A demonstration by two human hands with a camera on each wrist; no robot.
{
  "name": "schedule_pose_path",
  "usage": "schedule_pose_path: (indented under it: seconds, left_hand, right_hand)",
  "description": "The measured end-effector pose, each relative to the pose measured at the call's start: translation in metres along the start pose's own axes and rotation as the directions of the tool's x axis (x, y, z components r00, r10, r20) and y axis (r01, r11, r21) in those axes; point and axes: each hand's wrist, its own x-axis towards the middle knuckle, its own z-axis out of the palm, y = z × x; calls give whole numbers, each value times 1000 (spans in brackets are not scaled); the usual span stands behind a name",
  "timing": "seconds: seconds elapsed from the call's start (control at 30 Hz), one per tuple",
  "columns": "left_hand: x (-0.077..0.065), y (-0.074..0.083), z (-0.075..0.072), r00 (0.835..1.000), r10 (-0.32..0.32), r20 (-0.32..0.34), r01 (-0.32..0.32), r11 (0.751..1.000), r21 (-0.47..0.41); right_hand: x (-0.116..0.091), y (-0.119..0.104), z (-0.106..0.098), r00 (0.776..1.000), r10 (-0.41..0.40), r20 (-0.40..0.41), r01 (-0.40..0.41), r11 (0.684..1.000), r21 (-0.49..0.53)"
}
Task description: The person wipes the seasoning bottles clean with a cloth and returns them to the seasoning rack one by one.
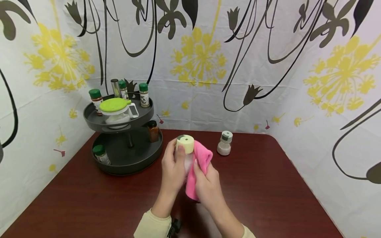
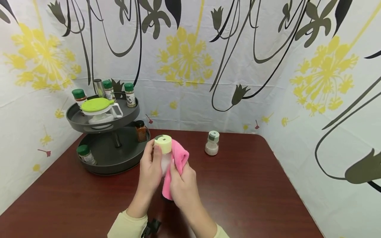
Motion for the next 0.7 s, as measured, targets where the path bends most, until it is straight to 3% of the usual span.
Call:
schedule_pose_path:
  seconds: [0.07, 0.13, 0.23, 0.37, 0.47, 0.6, 0.7]
  left_hand:
    - [1, -5, 0, 999, -41, 2, 41, 999, -7]
    - [0, -9, 1, 997, -77, 20, 78, 997, -10]
    - [-3, -12, 3, 992, -104, 65, 104, 995, 4]
    - [-6, -11, 5, 990, -91, 106, 86, 995, 48]
    - [-6, -7, 4, 991, -102, 91, 97, 994, 56]
    - [-3, 2, 0, 983, -182, 11, 182, 983, -29]
    - [0, 7, -1, 966, -254, -51, 240, 951, -194]
  right_hand:
    - [3, 5, 0, 998, 60, 21, -59, 998, -29]
    - [5, 6, -2, 997, 71, 18, -70, 996, -53]
    - [7, 1, -7, 999, 14, -29, -15, 999, -49]
    - [9, -8, -10, 992, -87, -93, 86, 996, -12]
    - [8, -5, -7, 992, -82, -91, 82, 997, -2]
    - [4, 4, -4, 998, 18, -66, -14, 999, 51]
    - [3, 5, -6, 993, 117, -12, -113, 974, 199]
